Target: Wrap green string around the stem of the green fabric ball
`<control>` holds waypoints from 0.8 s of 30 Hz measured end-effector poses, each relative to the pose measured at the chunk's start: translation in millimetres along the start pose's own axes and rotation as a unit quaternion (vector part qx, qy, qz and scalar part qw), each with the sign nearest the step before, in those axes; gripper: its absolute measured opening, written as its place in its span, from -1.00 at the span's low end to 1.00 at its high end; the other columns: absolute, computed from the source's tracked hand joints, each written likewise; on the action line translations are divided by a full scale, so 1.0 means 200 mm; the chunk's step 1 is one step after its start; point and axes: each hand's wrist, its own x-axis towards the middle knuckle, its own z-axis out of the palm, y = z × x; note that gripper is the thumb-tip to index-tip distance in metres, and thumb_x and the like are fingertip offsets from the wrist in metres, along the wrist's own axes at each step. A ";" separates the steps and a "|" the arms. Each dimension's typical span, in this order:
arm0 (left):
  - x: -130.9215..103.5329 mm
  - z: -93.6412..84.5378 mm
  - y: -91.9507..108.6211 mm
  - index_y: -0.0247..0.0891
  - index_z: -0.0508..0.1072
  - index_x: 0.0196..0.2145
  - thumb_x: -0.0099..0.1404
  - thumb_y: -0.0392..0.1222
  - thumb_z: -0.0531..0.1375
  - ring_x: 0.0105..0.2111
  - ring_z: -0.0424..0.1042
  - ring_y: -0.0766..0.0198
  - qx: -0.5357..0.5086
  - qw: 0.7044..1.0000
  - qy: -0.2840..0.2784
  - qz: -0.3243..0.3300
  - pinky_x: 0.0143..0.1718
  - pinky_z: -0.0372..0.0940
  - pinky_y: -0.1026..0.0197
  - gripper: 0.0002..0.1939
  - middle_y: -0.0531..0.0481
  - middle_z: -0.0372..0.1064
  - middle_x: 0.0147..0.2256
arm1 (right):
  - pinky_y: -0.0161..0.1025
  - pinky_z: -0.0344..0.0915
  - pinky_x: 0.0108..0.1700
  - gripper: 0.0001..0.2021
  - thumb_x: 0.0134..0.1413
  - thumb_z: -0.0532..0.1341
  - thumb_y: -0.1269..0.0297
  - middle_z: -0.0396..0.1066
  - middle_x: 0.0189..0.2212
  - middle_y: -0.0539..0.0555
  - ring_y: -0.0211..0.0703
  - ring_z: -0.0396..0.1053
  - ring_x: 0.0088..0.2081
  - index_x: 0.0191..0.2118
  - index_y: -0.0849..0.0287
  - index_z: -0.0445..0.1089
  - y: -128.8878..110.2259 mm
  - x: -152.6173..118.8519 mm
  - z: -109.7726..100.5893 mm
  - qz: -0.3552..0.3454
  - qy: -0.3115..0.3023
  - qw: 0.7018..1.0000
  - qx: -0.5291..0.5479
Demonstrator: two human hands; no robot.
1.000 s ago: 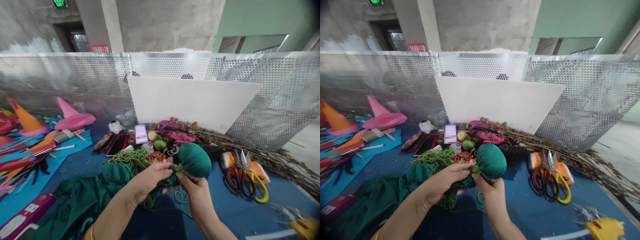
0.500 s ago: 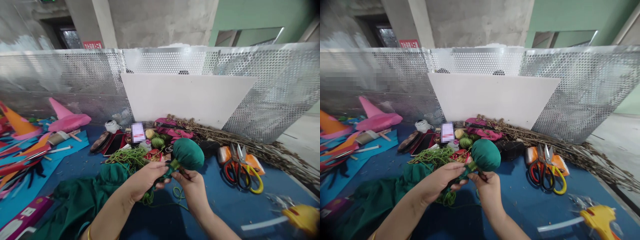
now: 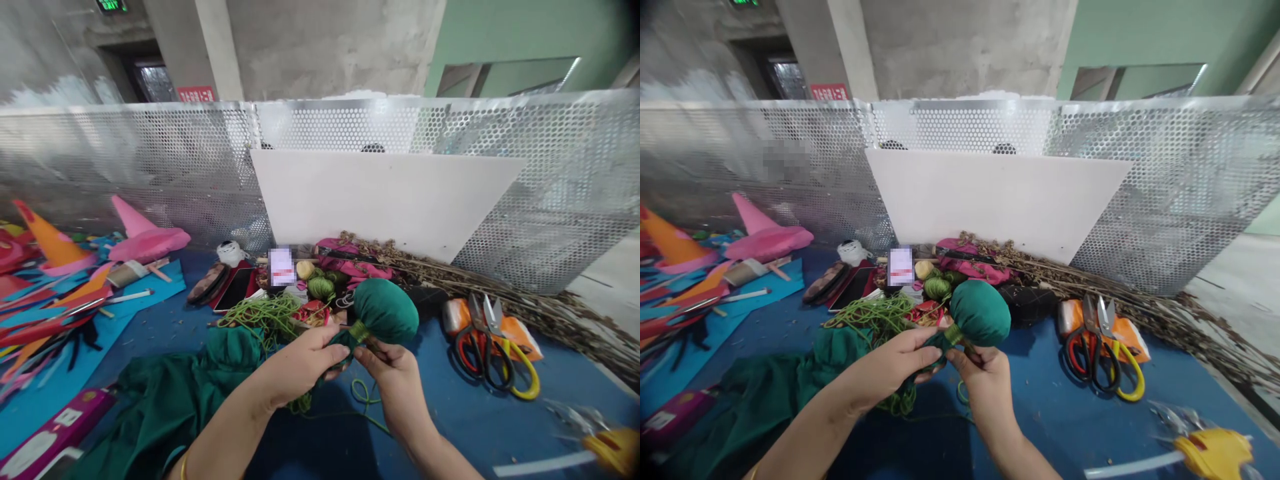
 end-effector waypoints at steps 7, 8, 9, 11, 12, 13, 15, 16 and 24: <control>0.00 0.04 0.00 -0.33 0.49 -0.09 0.30 -0.14 0.10 -0.36 0.33 0.21 0.172 0.978 0.116 0.027 -0.29 0.25 0.21 -0.68 0.01 0.37 -0.42 | -0.26 0.36 -0.29 -0.76 -0.31 0.49 0.20 0.48 -0.51 0.05 -0.14 0.37 -0.40 -0.47 0.23 0.57 0.06 0.02 -0.01 0.003 0.030 1.000 0.001; 0.00 0.04 0.01 -0.31 0.50 -0.07 0.30 -0.14 0.10 -0.27 0.37 0.14 0.185 0.973 0.126 0.052 -0.20 0.27 0.17 -0.68 -0.02 0.42 -0.37 | -0.27 0.35 -0.29 -0.74 -0.27 0.48 0.17 0.47 -0.50 0.04 -0.17 0.35 -0.40 -0.44 0.22 0.56 0.07 0.01 -0.01 -0.011 0.038 0.999 0.004; 0.00 0.05 0.02 -0.30 0.49 -0.04 0.30 -0.15 0.10 -0.18 0.39 0.08 0.194 0.969 0.132 0.076 -0.11 0.27 0.13 -0.67 -0.05 0.47 -0.31 | -0.30 0.33 -0.31 -0.73 -0.22 0.46 0.13 0.45 -0.49 0.03 -0.20 0.32 -0.42 -0.42 0.21 0.54 0.08 0.01 -0.01 -0.029 0.051 0.998 0.011; 0.00 0.05 0.03 -0.26 0.46 0.02 0.31 -0.18 0.09 -0.04 0.38 0.03 0.202 0.964 0.134 0.106 0.02 0.24 0.09 -0.64 -0.09 0.50 -0.17 | -0.36 0.27 -0.41 -0.71 -0.05 0.38 0.04 0.36 -0.54 -0.02 -0.29 0.23 -0.49 -0.40 0.19 0.49 0.11 0.00 -0.01 -0.060 0.082 0.994 0.027; 0.00 0.05 0.03 -0.24 0.44 0.05 0.32 -0.19 0.09 0.00 0.37 0.04 0.205 0.962 0.138 0.113 0.06 0.23 0.09 -0.63 -0.09 0.49 -0.10 | -0.39 0.22 -0.47 -0.69 0.03 0.32 0.00 0.29 -0.58 -0.05 -0.32 0.16 -0.54 -0.42 0.19 0.45 0.12 0.00 -0.01 -0.071 0.091 0.993 0.029; 0.00 0.06 0.03 -0.23 0.41 0.07 0.32 -0.22 0.08 0.02 0.37 0.06 0.207 0.961 0.143 0.116 0.08 0.22 0.10 -0.62 -0.09 0.47 -0.04 | -0.39 0.16 -0.51 -0.65 0.10 0.26 -0.03 0.22 -0.62 -0.08 -0.34 0.10 -0.58 -0.45 0.18 0.41 0.13 -0.01 -0.01 -0.079 0.095 0.992 0.022; 0.00 0.06 0.01 -0.21 0.37 0.09 0.30 -0.26 0.08 0.04 0.37 0.11 0.214 0.956 0.163 0.115 0.08 0.23 0.13 -0.60 -0.08 0.43 0.04 | -0.38 0.09 -0.57 -0.60 0.18 0.17 -0.03 0.12 -0.67 -0.10 -0.34 0.04 -0.62 -0.50 0.18 0.36 0.13 -0.02 -0.02 -0.096 0.081 0.992 -0.030; 0.00 0.06 0.00 -0.21 0.36 0.09 0.30 -0.27 0.09 0.05 0.36 0.12 0.221 0.953 0.176 0.112 0.08 0.23 0.13 -0.60 -0.08 0.42 0.05 | -0.37 0.08 -0.57 -0.60 0.21 0.15 -0.01 0.11 -0.68 -0.10 -0.33 0.06 -0.63 -0.52 0.18 0.34 0.13 -0.03 -0.02 -0.115 0.073 0.988 -0.073; 0.01 0.06 -0.01 -0.11 0.40 0.03 0.30 -0.24 0.09 0.03 0.42 0.10 0.359 0.902 0.233 0.065 0.03 0.26 0.11 -0.65 0.02 0.47 0.02 | -0.28 0.04 -0.50 -0.72 0.25 0.01 0.47 0.18 -0.64 -0.04 -0.26 0.15 -0.59 -0.50 0.13 0.17 0.00 -0.10 -0.02 -0.466 -0.002 0.787 -0.403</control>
